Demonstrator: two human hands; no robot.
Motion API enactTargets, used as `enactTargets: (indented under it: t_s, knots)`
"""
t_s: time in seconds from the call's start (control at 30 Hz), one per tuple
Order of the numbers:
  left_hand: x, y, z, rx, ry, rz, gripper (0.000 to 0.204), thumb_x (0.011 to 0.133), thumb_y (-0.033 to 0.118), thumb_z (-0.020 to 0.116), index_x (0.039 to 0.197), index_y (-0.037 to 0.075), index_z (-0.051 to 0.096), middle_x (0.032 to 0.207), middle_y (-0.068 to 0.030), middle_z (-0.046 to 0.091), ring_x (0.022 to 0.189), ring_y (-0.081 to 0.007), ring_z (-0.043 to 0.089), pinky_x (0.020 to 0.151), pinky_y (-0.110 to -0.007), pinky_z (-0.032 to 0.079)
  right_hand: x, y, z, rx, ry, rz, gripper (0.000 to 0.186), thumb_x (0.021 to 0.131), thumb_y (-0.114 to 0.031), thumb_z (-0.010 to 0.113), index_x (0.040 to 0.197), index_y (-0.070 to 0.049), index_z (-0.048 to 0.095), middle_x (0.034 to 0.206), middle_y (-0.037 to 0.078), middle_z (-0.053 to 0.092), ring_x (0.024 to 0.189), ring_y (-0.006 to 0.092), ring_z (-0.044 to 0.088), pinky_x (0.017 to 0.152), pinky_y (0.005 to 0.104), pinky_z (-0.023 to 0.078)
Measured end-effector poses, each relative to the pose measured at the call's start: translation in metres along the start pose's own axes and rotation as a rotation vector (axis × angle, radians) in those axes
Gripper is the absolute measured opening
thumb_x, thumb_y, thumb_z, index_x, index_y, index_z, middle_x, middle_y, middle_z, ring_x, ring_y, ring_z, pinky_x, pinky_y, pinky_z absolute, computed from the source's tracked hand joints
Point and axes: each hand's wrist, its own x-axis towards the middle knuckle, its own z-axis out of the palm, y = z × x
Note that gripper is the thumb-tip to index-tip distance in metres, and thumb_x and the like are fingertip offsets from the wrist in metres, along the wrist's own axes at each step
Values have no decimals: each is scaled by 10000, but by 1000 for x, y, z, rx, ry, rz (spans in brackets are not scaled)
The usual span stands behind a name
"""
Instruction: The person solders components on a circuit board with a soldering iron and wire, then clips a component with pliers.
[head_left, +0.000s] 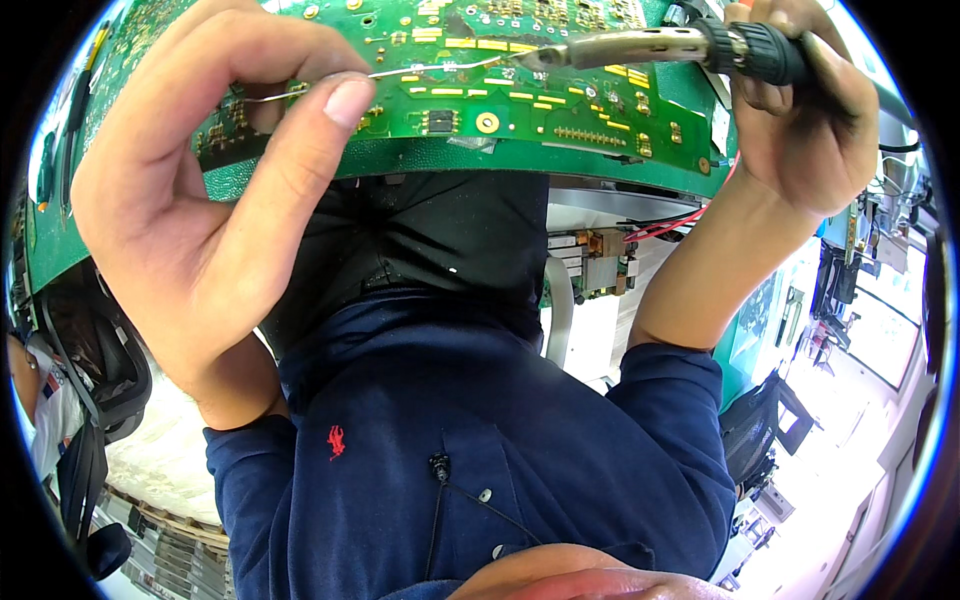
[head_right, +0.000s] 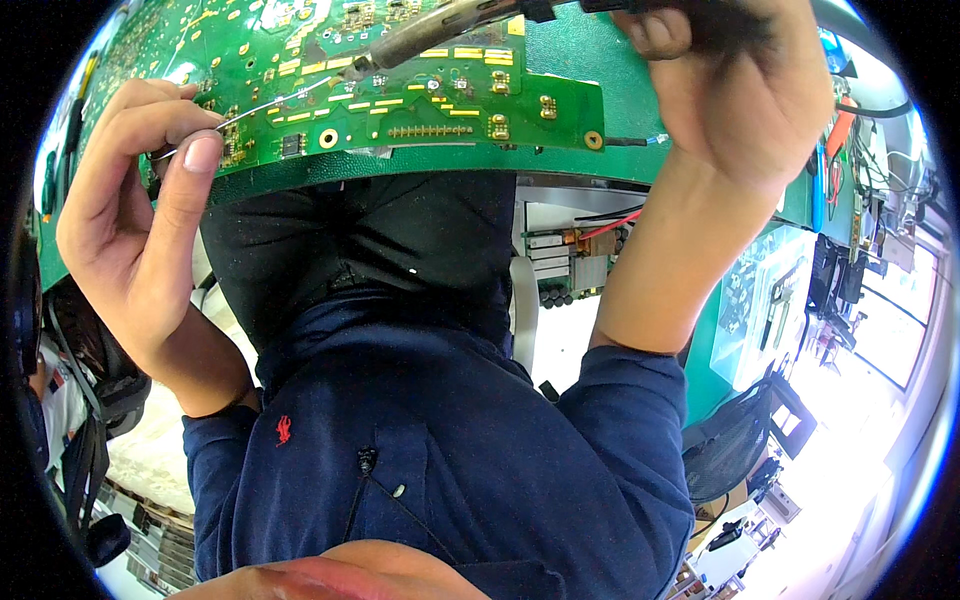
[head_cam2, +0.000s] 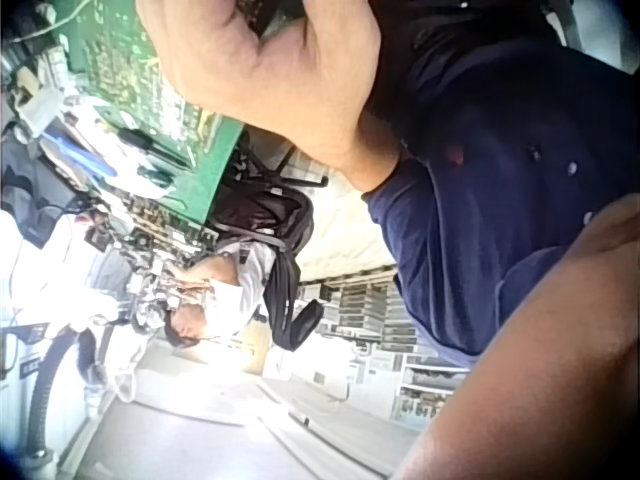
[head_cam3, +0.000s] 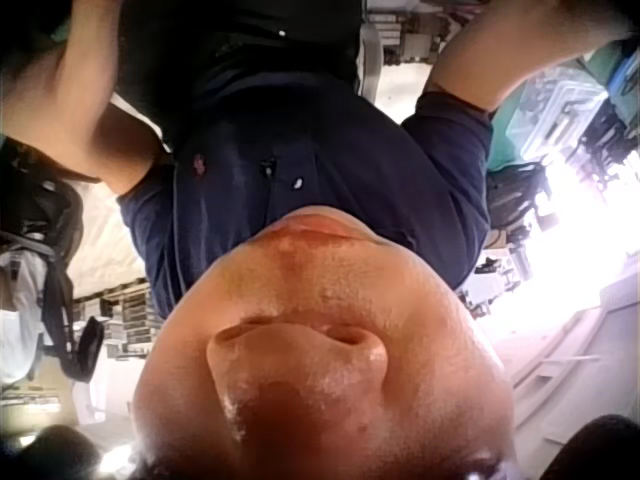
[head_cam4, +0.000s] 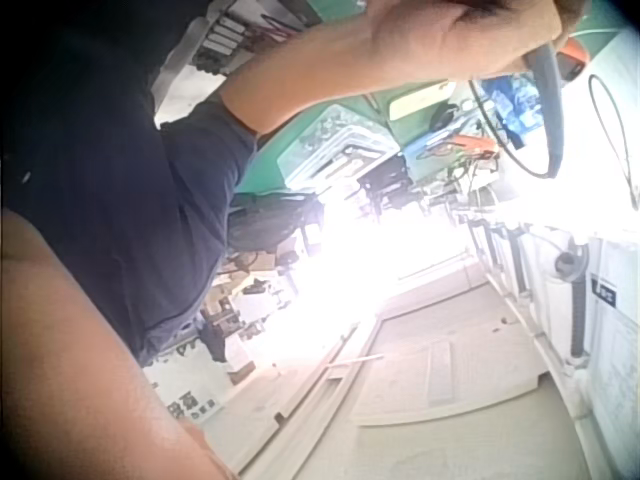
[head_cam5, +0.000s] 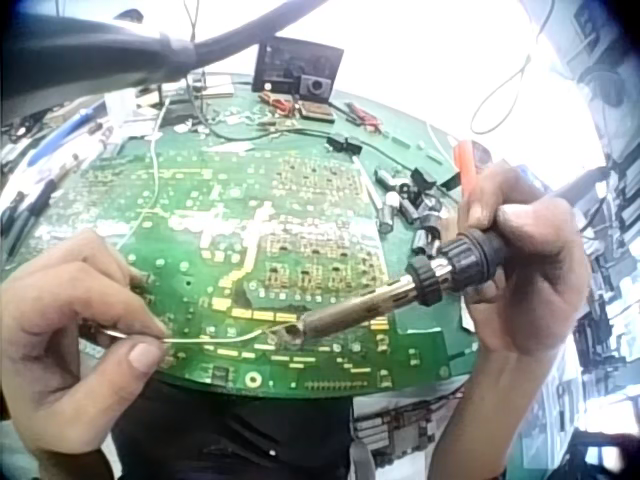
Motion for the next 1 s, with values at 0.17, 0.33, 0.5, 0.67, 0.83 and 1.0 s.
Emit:
enactTargets:
  t_s: [0.17, 0.33, 0.5, 0.67, 0.83, 1.0]
  knots:
    - [-2, 1, -3, 4, 17, -20, 100, 762, -66, 606, 860, -68, 582, 843, -125, 556, 817, -189, 508, 765, -267, 379, 3, -3, -3, 57, -86, 5, 259, 889, -167, 444, 826, 76, 506, 650, 102, 482, 486, 129, 452, 473, 222, 401]
    - [1, 5, 1, 41, -4, -20, 107, 755, -68, 602, 861, -70, 587, 845, -132, 563, 832, -198, 520, 790, -282, 384, 2, -2, -47, 123, -238, 93, 270, 875, -164, 432, 882, 98, 497, 656, 93, 474, 517, 132, 427, 516, 231, 368]
    - [7, 6, 2, 98, -56, 57, 104, 754, -55, 608, 856, -67, 593, 834, -136, 573, 837, -217, 534, 838, -320, 397, -4, -22, -52, 19, -226, 230, 373, 864, -177, 396, 1021, 151, 482, 623, 60, 433, 612, 140, 381, 631, 250, 319]
    - [9, 7, 3, 116, -78, 51, 101, 753, -39, 615, 851, -63, 598, 828, -135, 582, 837, -225, 539, 871, -343, 395, -6, -10, -32, -2, -81, 77, 271, 879, -158, 425, 885, 105, 491, 612, 79, 458, 504, 130, 419, 504, 231, 366]
    - [9, 8, 6, 117, -66, 52, 101, 756, -26, 616, 849, -61, 601, 818, -136, 584, 835, -227, 538, 880, -356, 394, -4, -20, -11, -208, 23, 142, 250, 878, -149, 456, 800, 84, 502, 638, 92, 481, 447, 124, 438, 449, 224, 387]
    - [11, 8, 6, 114, -89, 73, 106, 753, -22, 620, 850, -62, 602, 818, -134, 584, 834, -229, 538, 880, -362, 396, -6, -4, -42, -28, -141, 52, 256, 879, -145, 455, 791, 89, 508, 663, 98, 485, 452, 116, 435, 446, 222, 377]
